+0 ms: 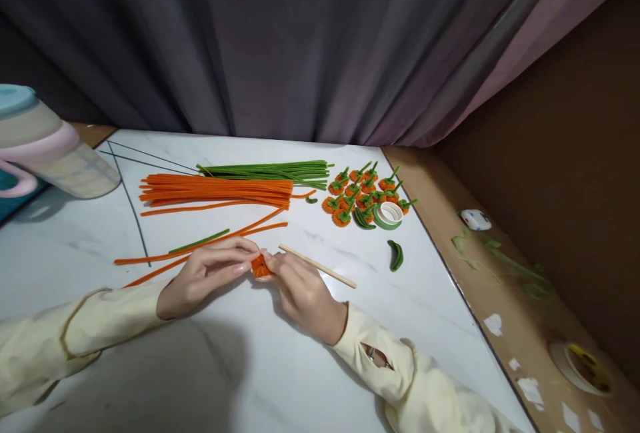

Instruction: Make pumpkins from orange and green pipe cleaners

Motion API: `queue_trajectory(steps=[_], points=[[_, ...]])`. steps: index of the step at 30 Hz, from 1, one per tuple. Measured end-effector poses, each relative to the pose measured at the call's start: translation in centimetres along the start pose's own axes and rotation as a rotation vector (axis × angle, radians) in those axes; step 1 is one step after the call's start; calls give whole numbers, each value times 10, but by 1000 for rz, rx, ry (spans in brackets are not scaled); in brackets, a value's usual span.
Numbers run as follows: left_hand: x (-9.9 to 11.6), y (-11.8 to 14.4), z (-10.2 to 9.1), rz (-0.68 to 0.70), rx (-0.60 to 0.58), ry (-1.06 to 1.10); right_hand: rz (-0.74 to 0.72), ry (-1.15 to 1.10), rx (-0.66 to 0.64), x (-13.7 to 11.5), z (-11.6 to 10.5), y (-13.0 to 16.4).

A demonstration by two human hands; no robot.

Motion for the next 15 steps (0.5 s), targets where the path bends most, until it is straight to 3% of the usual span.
queue_trajectory(steps=[5, 15], points=[[-1, 0, 0, 0, -69, 88, -7, -37, 25, -1, -2, 0], [-5, -5, -5, -11, -97, 98, 49, -157, 113, -5, -5, -7]])
Point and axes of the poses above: each hand's wrist, its own y-axis away from the middle knuckle, its own z-axis out of the palm, x = y × z, the point moved 1 cm from there along -y, towards the middle knuckle, and after that the axes turned 9 degrees about -x, right-handed, at the moved point
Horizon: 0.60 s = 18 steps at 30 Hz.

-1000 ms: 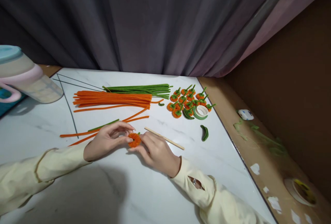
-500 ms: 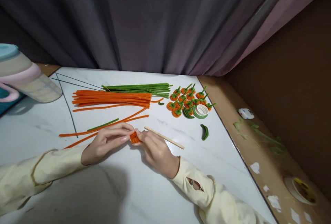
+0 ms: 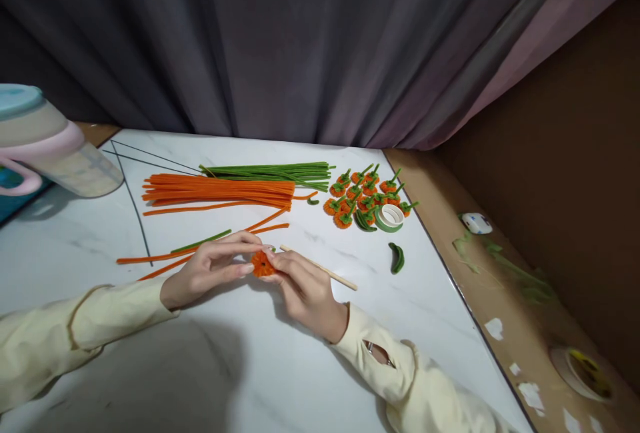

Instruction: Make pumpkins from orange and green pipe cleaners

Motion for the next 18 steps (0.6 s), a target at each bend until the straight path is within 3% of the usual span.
queue_trajectory(steps=[4, 9, 18], points=[[2, -3, -2, -73, -64, 8, 25, -1, 38, -2, 0, -2], [2, -5, -1, -120, -21, 33, 89, 43, -7, -3, -1, -4], [-2, -4, 8, -277, -78, 324, 84, 88, -109, -5, 4, -6]])
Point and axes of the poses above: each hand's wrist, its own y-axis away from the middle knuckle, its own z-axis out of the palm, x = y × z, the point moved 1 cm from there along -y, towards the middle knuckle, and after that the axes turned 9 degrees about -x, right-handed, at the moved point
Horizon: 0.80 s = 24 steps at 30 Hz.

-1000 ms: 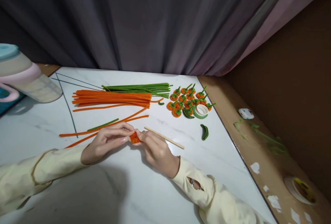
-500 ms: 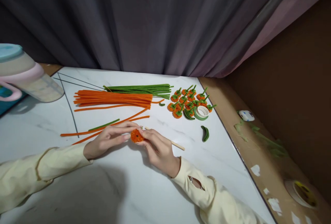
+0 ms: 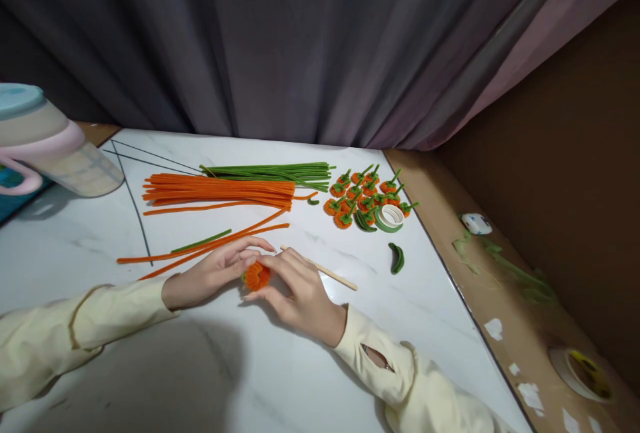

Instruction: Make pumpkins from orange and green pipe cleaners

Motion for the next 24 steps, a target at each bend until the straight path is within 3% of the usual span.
queue_trajectory(steps=[7, 16, 21, 24], points=[[1, 0, 3, -65, -19, -3, -33, -69, -39, -2, 1, -2], [-5, 1, -2, -47, -8, 14, 155, -126, -4, 1, 0, 0], [-4, -2, -3, 10, 82, 76, 461, -619, -85, 5, 1, -6], [-2, -3, -3, -7, 93, -10, 553, -870, -120, 6, 4, -9]])
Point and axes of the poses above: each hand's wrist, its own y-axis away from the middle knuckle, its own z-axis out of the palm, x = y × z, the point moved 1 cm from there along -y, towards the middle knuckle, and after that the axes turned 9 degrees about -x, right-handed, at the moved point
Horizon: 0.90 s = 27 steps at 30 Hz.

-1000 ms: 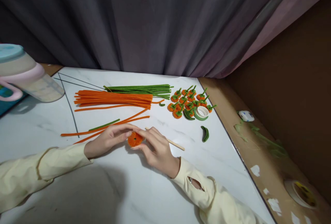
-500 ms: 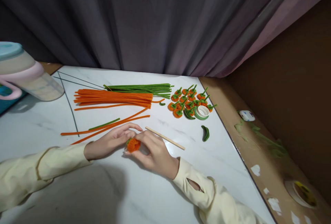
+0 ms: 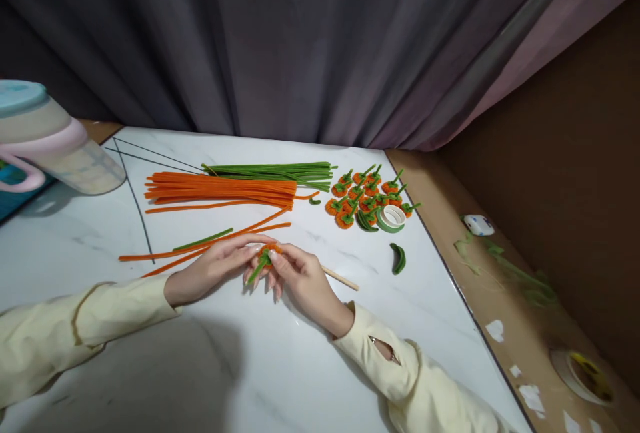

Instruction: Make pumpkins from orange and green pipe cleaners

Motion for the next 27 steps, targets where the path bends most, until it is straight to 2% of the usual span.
queue_trajectory(steps=[3, 8, 15, 23, 27], points=[[1, -1, 1, -14, -2, -69, 5, -120, -34, 3, 0, -2], [-2, -1, 1, -2, 32, -120, 38, -192, -51, 6, -1, -3], [-4, 0, 2, -34, 53, -159, 68, -160, -50, 6, 0, -3], [2, 1, 2, 27, 88, -167, 49, -207, -70, 5, -1, -3], [4, 3, 1, 57, 151, -227, 17, -112, 15, 7, -2, 0]])
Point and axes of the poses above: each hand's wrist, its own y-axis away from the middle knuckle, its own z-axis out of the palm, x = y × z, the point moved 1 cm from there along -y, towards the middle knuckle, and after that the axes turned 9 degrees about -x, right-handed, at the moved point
